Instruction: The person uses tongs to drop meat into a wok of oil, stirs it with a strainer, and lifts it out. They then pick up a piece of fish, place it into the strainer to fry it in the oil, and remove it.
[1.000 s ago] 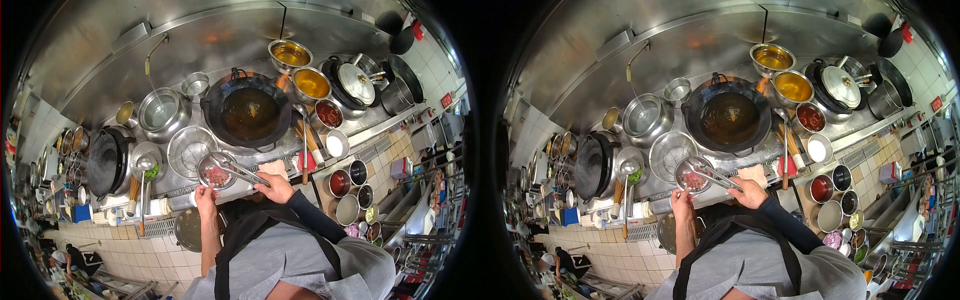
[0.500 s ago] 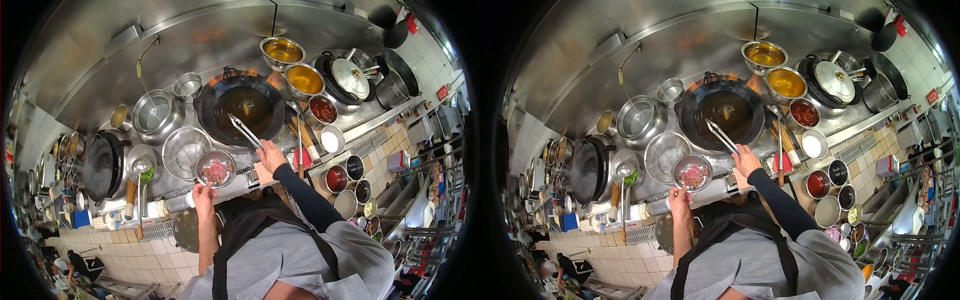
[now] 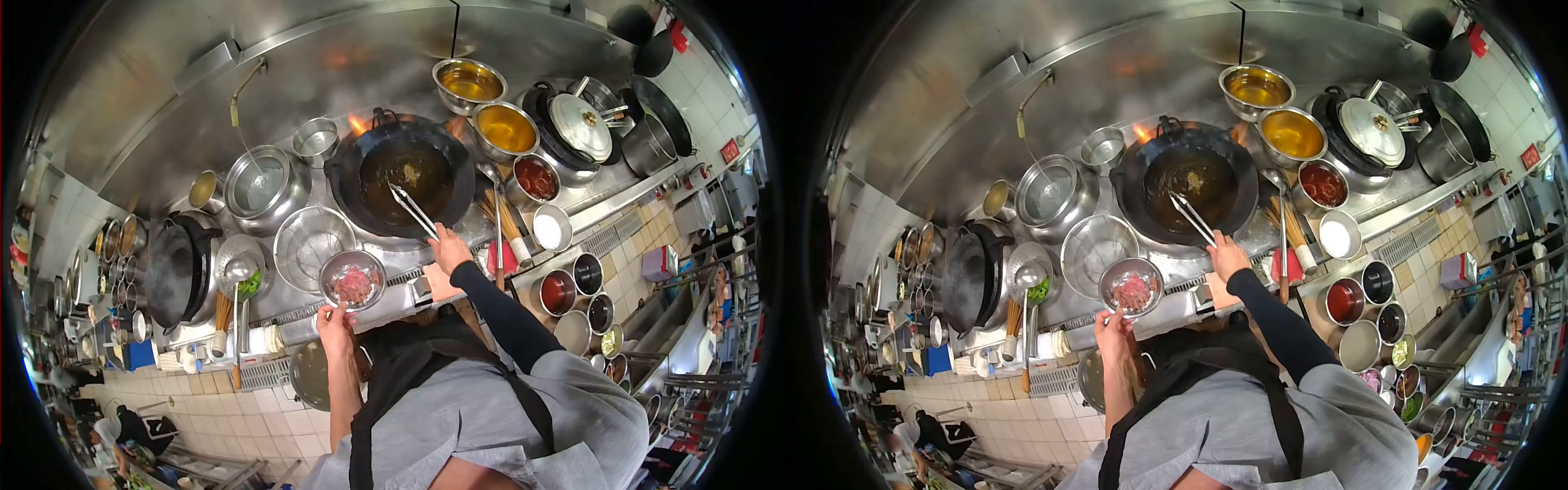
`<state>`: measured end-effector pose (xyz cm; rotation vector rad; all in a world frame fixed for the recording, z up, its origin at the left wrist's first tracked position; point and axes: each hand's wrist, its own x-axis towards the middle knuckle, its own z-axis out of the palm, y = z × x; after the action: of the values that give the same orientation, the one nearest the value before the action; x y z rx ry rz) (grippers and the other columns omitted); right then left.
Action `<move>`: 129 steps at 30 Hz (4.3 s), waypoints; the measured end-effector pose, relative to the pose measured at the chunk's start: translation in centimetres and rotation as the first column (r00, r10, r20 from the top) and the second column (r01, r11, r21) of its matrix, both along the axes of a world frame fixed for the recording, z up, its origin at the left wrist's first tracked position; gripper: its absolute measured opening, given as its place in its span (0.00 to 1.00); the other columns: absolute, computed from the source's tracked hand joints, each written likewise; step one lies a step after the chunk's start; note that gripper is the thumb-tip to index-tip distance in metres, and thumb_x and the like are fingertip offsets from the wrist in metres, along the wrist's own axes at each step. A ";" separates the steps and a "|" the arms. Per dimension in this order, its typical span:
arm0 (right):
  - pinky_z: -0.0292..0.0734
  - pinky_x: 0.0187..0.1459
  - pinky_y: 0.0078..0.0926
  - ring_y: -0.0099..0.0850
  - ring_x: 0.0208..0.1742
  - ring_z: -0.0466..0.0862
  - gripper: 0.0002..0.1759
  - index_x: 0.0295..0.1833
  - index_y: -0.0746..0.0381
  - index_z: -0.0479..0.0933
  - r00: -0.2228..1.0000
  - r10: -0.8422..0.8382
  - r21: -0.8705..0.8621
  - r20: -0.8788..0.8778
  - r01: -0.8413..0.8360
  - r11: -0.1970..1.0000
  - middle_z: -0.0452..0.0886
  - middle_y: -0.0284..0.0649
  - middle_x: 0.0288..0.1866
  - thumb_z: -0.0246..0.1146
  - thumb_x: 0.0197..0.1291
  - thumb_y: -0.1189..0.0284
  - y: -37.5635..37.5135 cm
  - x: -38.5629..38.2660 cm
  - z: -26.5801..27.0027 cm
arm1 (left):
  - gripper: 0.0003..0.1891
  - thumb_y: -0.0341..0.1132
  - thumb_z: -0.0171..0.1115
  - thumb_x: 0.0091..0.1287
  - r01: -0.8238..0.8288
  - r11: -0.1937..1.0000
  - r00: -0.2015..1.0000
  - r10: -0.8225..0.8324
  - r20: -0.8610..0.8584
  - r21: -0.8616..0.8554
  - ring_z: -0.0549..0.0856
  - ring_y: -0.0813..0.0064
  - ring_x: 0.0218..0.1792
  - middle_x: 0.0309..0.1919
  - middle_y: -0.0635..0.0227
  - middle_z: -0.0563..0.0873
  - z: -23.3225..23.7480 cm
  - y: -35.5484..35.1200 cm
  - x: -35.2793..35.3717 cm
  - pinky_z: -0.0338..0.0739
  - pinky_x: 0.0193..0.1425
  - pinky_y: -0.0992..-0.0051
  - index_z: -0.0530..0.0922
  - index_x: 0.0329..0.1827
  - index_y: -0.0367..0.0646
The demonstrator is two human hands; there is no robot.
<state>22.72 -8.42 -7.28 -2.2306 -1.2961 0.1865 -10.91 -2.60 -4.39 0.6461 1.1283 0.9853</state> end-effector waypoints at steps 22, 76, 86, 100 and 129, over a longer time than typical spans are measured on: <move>0.80 0.48 0.49 0.56 0.49 0.83 0.25 0.69 0.63 0.72 0.992 0.090 0.253 -0.089 -0.065 0.965 0.80 0.52 0.51 0.64 0.70 0.66 -3.7 -1.9 3.8 | 0.09 0.26 0.67 0.71 0.004 1.000 1.000 -0.004 0.027 0.011 0.87 0.74 0.28 0.32 0.69 0.83 -0.3 0.0 0.0 0.80 0.26 0.78 0.73 0.42 0.45; 0.81 0.49 0.45 0.50 0.45 0.85 0.25 0.66 0.66 0.74 0.954 0.271 0.277 -0.130 -0.228 0.934 0.83 0.53 0.47 0.67 0.66 0.68 -2.4 0.7 5.5 | 0.08 0.27 0.66 0.72 -0.010 0.998 1.000 0.010 -0.009 0.065 0.87 0.75 0.31 0.34 0.68 0.84 -0.3 -0.3 0.8 0.80 0.28 0.77 0.73 0.41 0.45; 0.80 0.53 0.48 0.52 0.51 0.85 0.25 0.64 0.64 0.76 0.747 0.664 -0.240 0.035 -0.639 0.731 0.84 0.50 0.49 0.65 0.65 0.64 -3.1 0.9 17.2 | 0.06 0.28 0.66 0.73 0.099 0.968 0.989 -0.071 -0.127 0.229 0.84 0.79 0.31 0.34 0.70 0.83 0.8 1.8 2.7 0.81 0.28 0.78 0.75 0.42 0.43; 0.80 0.52 0.50 0.53 0.51 0.85 0.18 0.55 0.65 0.78 0.742 0.670 -0.238 0.020 -0.647 0.724 0.84 0.51 0.43 0.66 0.62 0.67 -1.8 1.8 21.2 | 0.07 0.27 0.65 0.72 0.075 0.981 0.991 -0.054 -0.122 0.177 0.83 0.78 0.28 0.32 0.68 0.83 1.1 3.1 3.6 0.81 0.27 0.76 0.73 0.40 0.42; 0.81 0.54 0.52 0.57 0.50 0.85 0.15 0.48 0.67 0.76 0.963 0.161 -0.159 0.214 -0.129 0.979 0.85 0.58 0.44 0.65 0.65 0.66 6.7 8.2 11.4 | 0.08 0.26 0.67 0.71 0.023 0.987 0.999 -0.016 -0.048 0.159 0.83 0.77 0.27 0.33 0.69 0.83 -0.7 3.7 3.2 0.79 0.28 0.78 0.74 0.41 0.44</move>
<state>30.97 -1.71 4.17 -2.3306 -1.6172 0.0829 -7.69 1.10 -5.07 0.8116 1.0889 1.0558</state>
